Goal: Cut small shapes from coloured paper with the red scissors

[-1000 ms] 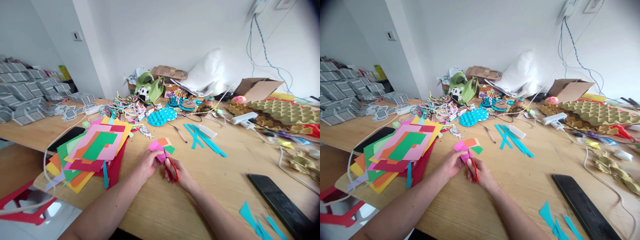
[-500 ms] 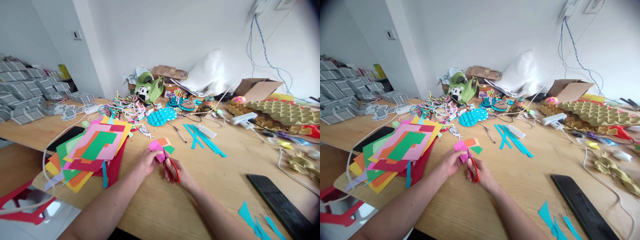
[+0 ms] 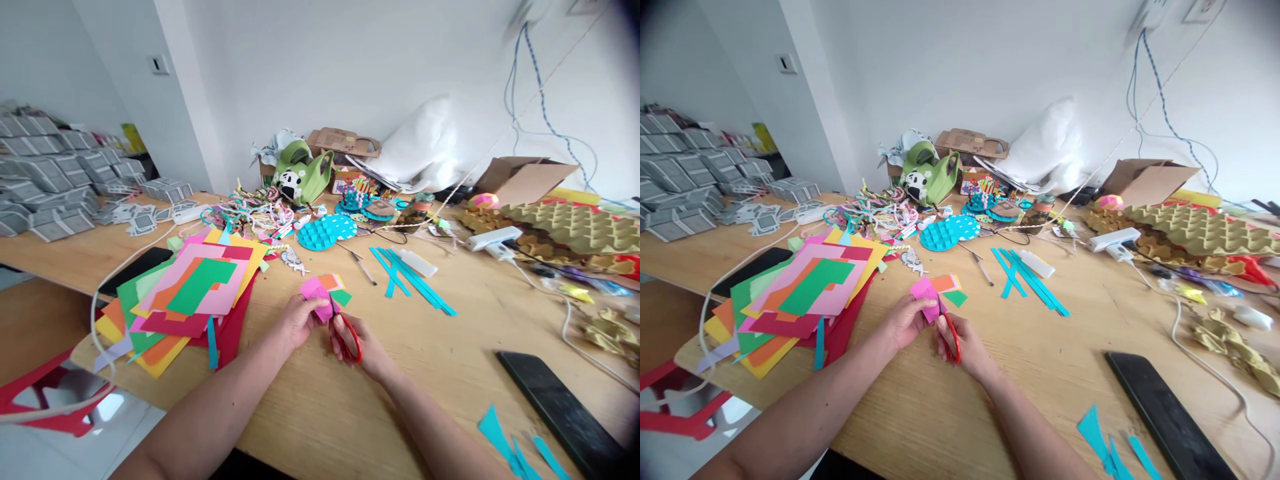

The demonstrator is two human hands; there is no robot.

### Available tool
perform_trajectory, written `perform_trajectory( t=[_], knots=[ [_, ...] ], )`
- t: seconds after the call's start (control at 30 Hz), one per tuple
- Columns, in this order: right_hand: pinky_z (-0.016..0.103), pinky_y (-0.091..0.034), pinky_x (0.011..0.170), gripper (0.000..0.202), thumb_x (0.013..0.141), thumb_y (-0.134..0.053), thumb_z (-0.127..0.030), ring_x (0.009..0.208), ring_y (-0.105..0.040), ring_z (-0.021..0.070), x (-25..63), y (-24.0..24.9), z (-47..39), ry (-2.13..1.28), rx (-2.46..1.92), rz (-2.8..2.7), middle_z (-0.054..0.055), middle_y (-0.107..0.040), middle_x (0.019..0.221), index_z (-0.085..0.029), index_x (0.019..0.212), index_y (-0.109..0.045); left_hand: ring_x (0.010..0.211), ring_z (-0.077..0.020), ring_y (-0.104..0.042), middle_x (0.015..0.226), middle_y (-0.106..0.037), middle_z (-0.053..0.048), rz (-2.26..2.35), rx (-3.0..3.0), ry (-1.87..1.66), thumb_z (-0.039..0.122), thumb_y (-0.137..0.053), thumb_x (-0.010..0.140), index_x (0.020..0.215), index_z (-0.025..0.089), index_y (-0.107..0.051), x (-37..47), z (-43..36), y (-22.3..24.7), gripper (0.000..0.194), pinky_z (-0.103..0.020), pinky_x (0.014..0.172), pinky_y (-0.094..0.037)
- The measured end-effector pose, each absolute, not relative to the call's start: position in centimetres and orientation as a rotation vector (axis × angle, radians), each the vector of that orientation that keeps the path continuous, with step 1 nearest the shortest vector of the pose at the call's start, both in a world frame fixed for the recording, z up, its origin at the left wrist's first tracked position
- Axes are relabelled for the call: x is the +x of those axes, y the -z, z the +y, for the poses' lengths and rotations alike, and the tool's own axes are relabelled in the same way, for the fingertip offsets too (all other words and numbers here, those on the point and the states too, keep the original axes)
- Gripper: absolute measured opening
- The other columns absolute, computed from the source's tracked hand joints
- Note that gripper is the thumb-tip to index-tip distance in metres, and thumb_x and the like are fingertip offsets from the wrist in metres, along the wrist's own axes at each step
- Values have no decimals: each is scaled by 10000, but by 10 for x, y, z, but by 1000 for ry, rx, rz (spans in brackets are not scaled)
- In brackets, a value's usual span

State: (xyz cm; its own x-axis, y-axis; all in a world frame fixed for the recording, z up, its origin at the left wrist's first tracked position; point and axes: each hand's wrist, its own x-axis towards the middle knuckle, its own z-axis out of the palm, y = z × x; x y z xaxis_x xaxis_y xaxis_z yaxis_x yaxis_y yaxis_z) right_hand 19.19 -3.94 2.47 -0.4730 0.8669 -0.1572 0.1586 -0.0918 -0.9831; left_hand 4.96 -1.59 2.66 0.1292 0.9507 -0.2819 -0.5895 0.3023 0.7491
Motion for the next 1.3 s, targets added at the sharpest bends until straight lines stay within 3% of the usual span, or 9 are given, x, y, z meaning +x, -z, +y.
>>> perform_trajectory(
  t=[1.3],
  knots=[
    [180, -280, 326, 534, 840, -384, -700, 328, -370, 59, 198, -26, -38, -1611, -1115, -1683, -49, -485, 469, -187, 714, -456, 529, -85, -488, 569, -567, 13, 841, 566, -1159, 181, -777, 530, 627, 128, -601, 48, -17, -34, 209, -222, 518, -347]
  ],
)
